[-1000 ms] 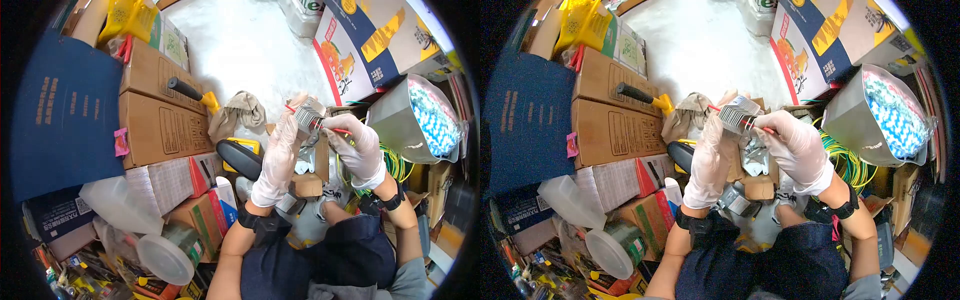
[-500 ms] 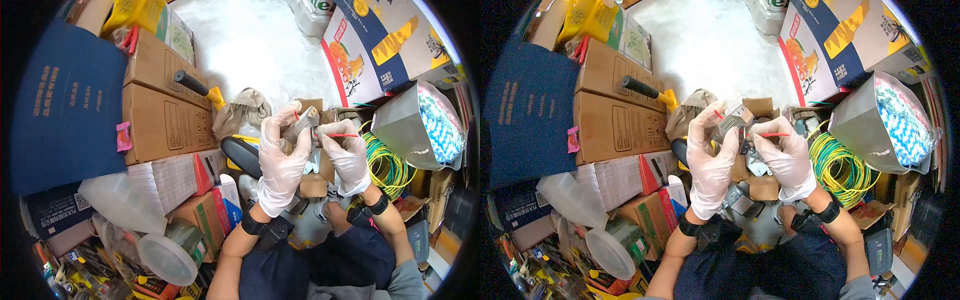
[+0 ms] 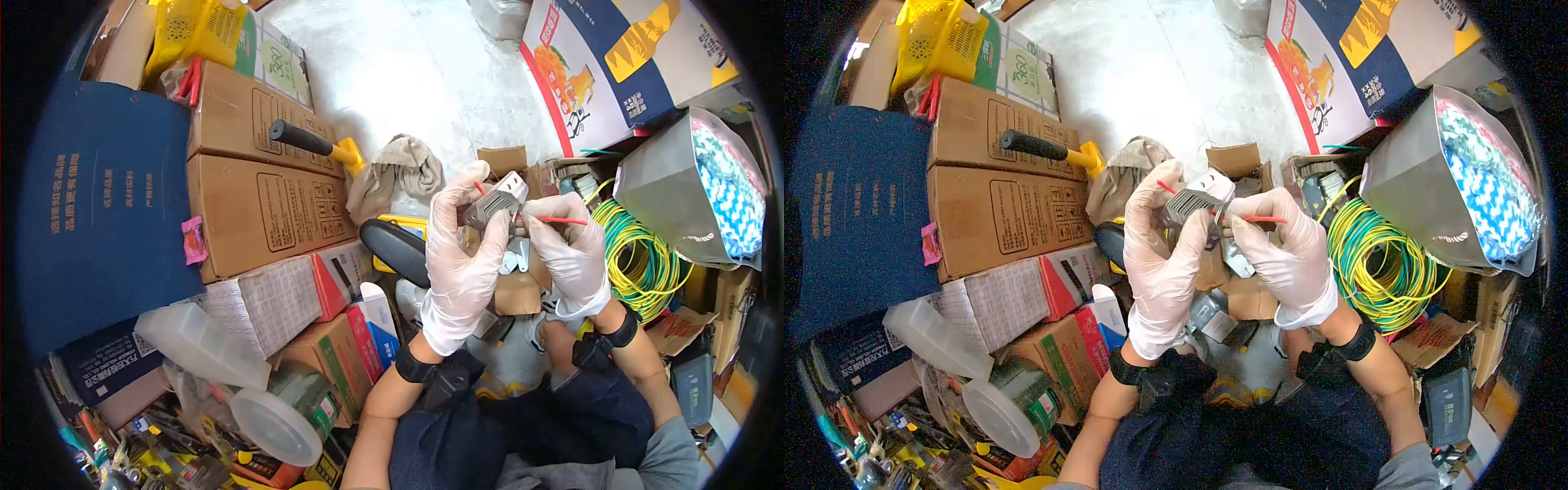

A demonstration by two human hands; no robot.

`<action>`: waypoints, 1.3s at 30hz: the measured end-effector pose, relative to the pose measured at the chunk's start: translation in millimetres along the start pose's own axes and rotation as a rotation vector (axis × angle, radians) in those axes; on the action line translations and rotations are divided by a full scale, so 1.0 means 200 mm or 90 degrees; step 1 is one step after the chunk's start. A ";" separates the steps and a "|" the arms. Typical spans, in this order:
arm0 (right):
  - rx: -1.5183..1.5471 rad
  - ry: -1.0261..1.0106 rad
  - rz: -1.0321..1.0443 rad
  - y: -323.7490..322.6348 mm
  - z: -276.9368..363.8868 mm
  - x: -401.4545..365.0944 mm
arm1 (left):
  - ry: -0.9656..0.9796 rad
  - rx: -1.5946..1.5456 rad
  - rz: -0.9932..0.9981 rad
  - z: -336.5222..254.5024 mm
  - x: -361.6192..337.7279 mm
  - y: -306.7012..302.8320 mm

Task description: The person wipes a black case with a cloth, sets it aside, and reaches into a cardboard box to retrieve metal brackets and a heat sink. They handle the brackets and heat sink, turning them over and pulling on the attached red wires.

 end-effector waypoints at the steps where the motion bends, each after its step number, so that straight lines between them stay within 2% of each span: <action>1: 0.013 -0.005 -0.006 -0.01 0.00 0.00 | 0.017 0.015 0.004 -0.01 0.00 0.00; 3: 0.056 0.041 -0.010 -0.01 -0.02 -0.01 | -0.012 -0.019 0.031 0.03 0.00 0.01; 5: 0.069 0.011 -0.007 -0.02 -0.03 -0.01 | -0.045 -0.057 0.081 0.03 -0.01 0.01; 7: 0.066 -0.012 0.000 -0.01 -0.01 -0.01 | -0.065 -0.043 0.059 0.00 -0.01 -0.03; 8: 0.062 -0.037 0.009 0.00 0.00 0.00 | 0.004 -0.005 0.040 -0.01 0.00 -0.06; 12: 0.096 -0.090 0.035 -0.01 -0.03 0.00 | 0.043 0.076 0.047 -0.02 0.00 -0.10; 15: 0.207 -0.036 0.041 0.02 -0.03 0.01 | -0.015 -0.016 0.041 -0.01 -0.01 -0.09; 18: 0.118 -0.042 0.063 0.00 -0.04 0.01 | -0.023 -0.019 -0.013 0.02 0.01 -0.11; 20: -0.159 -0.261 0.189 0.03 0.05 0.00 | -0.033 0.024 0.007 0.04 0.03 -0.11; 22: -0.273 -0.313 0.231 0.05 0.06 -0.02 | -0.144 -0.117 0.080 0.06 0.03 -0.07; 23: -0.336 -0.342 0.271 0.08 0.09 -0.02 | -0.139 -0.101 0.122 0.06 0.03 -0.06; 26: -0.428 -0.370 0.380 0.10 0.04 -0.04 | -0.143 -0.171 0.153 0.12 0.04 -0.04; 28: -0.454 -0.342 0.424 0.12 0.03 -0.04 | -0.160 -0.129 0.167 0.09 0.03 -0.04; 29: -0.469 -0.335 0.419 0.12 0.03 -0.04 | -0.176 -0.088 0.181 0.09 0.03 -0.04; 30: -0.483 -0.328 0.413 0.11 0.03 -0.03 | -0.201 -0.212 0.185 0.09 0.02 -0.03; 31: -0.482 -0.328 0.413 0.12 0.02 -0.04 | -0.202 -0.211 0.185 0.11 0.02 -0.02; 33: -0.328 -0.257 0.284 0.06 0.02 0.00 | -0.144 -0.196 0.182 0.11 0.01 -0.02; 37: -0.173 -0.045 0.061 -0.02 -0.01 0.01 | -0.154 -0.228 0.175 0.12 0.00 -0.03; 39: -0.032 0.007 -0.007 -0.06 -0.07 0.02 | -0.135 -0.219 0.182 0.09 0.00 -0.02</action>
Point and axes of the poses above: each hand's wrist, its own x-axis towards the middle knuckle, its own y-axis out of the palm, z = x × y, the point moved 6 cm from there along x, towards the middle knuckle, and after that the axes turned 15 degrees about x, right-handed, at the moved point
